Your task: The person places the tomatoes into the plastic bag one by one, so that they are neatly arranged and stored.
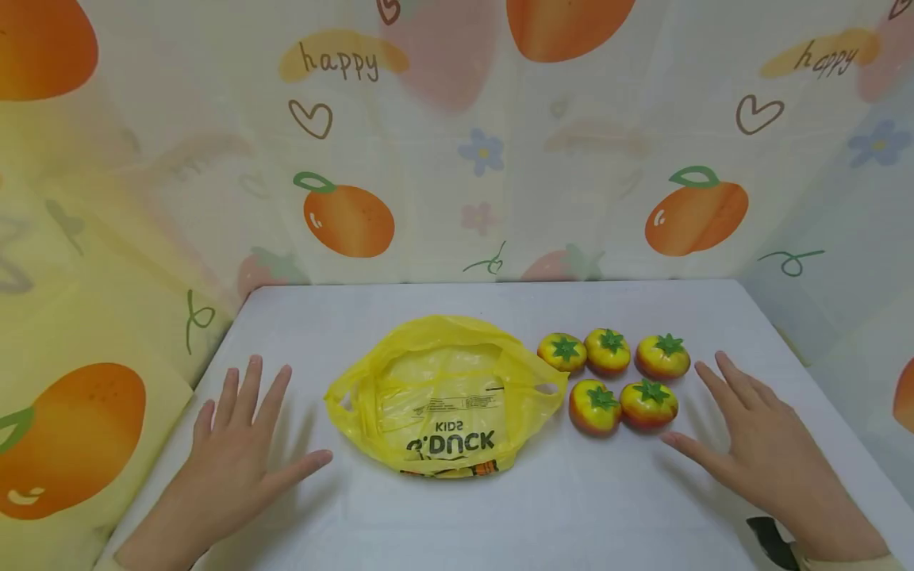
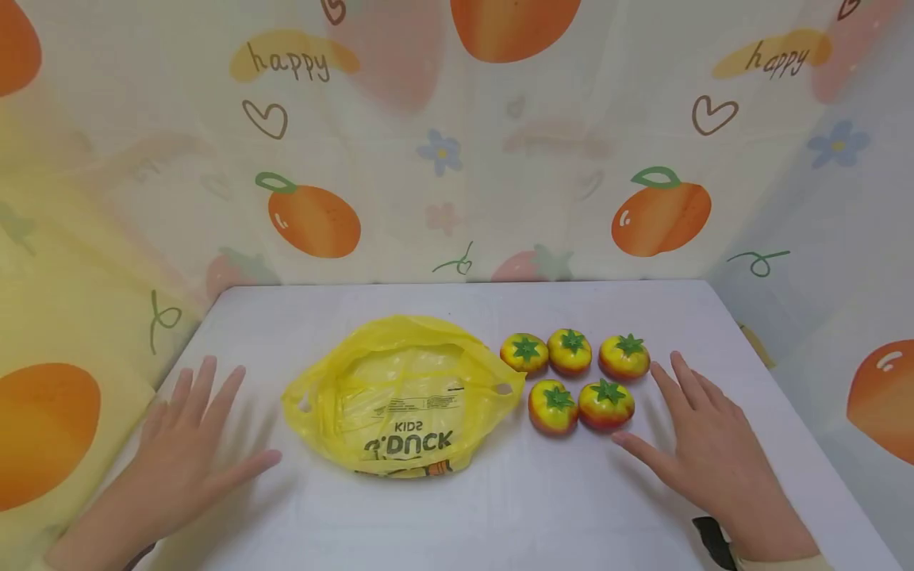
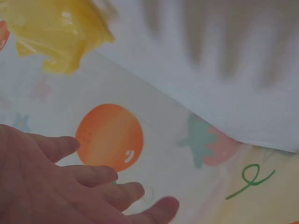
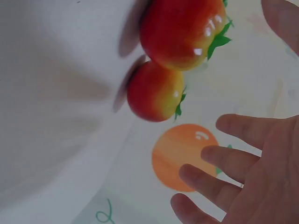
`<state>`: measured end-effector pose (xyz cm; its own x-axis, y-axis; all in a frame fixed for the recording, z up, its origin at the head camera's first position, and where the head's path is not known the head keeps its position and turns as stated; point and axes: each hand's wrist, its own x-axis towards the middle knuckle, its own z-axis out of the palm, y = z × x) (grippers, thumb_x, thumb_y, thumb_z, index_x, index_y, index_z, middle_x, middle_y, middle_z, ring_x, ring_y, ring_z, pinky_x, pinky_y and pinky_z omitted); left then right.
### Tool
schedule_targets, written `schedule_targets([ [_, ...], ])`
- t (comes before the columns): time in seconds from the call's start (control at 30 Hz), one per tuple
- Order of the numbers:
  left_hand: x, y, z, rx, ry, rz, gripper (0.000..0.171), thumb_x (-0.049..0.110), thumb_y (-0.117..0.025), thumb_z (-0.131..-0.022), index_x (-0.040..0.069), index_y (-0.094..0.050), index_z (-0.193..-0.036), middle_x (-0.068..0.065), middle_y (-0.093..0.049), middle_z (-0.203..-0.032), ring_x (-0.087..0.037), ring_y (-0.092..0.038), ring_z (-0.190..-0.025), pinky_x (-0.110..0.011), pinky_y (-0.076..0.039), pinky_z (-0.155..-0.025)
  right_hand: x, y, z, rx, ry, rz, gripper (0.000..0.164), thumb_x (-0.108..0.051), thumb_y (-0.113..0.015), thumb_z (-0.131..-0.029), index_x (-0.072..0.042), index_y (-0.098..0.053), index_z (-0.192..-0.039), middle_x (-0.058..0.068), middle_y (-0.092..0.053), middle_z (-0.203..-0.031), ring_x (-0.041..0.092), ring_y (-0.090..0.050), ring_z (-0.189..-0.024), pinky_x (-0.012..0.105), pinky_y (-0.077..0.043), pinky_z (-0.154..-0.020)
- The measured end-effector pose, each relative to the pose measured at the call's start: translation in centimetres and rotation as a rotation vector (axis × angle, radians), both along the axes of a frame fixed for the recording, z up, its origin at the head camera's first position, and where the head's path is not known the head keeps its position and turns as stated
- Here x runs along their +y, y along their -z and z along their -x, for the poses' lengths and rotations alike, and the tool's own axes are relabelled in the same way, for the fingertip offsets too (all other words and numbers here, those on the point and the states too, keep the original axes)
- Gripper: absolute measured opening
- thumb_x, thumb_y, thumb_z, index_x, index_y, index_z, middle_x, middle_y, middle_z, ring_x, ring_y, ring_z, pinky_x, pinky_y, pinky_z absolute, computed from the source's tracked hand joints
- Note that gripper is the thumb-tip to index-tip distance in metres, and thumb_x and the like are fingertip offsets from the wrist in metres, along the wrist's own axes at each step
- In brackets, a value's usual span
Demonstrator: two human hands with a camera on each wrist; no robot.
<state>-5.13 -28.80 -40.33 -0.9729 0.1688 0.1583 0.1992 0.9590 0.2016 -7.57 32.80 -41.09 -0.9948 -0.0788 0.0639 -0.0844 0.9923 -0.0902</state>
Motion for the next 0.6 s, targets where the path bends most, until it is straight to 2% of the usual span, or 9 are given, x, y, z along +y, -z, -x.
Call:
schedule_targets([
  [0.13, 0.7, -0.6, 0.8, 0.022, 0.043, -0.011, 0.113, 0.072, -0.071, -0.093, 0.015, -0.017, -0.175, -0.021, 0.002, -0.183, -0.056, -0.012, -0.165, -0.079, -0.021, -0.123, -0.5, -0.4, 0.5, -0.014, -0.048, 0.044, 0.117, -0.079, -0.073, -0.085, 0.002, -0.041, -0.163, 0.036, -0.035, -0.168, 0.062, -0.044, -0.139, 0.083, -0.041, -0.107],
  [0.27, 1.8, -1.1, 1.9, 0.011, 0.078, -0.016, 0.104, 0.071, -0.069, -0.095, 0.011, -0.031, -0.171, -0.028, -0.021, -0.178, -0.058, -0.037, -0.153, -0.077, -0.041, -0.111, -1.3, -0.6, 0.6, -0.023, -0.077, 0.094, 0.106, -0.072, -0.076, -0.088, 0.001, -0.047, -0.159, 0.036, -0.046, -0.161, 0.059, -0.05, -0.136, 0.08, -0.046, -0.106],
  [0.4, 3.1, -1.7, 2.9, -0.034, 0.097, -0.027, 0.097, 0.073, -0.061, -0.099, 0.009, -0.038, -0.168, -0.027, -0.033, -0.174, -0.054, -0.05, -0.146, -0.072, -0.049, -0.109, -2.4, -0.7, 0.9, -0.027, -0.09, 0.119, 0.098, -0.066, -0.08, -0.089, -0.003, -0.05, -0.157, 0.034, -0.055, -0.152, 0.056, -0.054, -0.133, 0.077, -0.048, -0.105],
  [0.6, 5.4, -3.0, 4.6, -0.07, 0.104, -0.051, 0.093, 0.075, -0.054, -0.102, 0.007, -0.044, -0.165, -0.025, -0.042, -0.17, -0.049, -0.054, -0.146, -0.067, -0.051, -0.11, -3.5, -0.8, 1.4, -0.059, -0.095, 0.124, 0.093, -0.061, -0.081, -0.089, -0.011, -0.049, -0.161, 0.028, -0.055, -0.153, 0.052, -0.055, -0.133, 0.075, -0.051, -0.102],
])
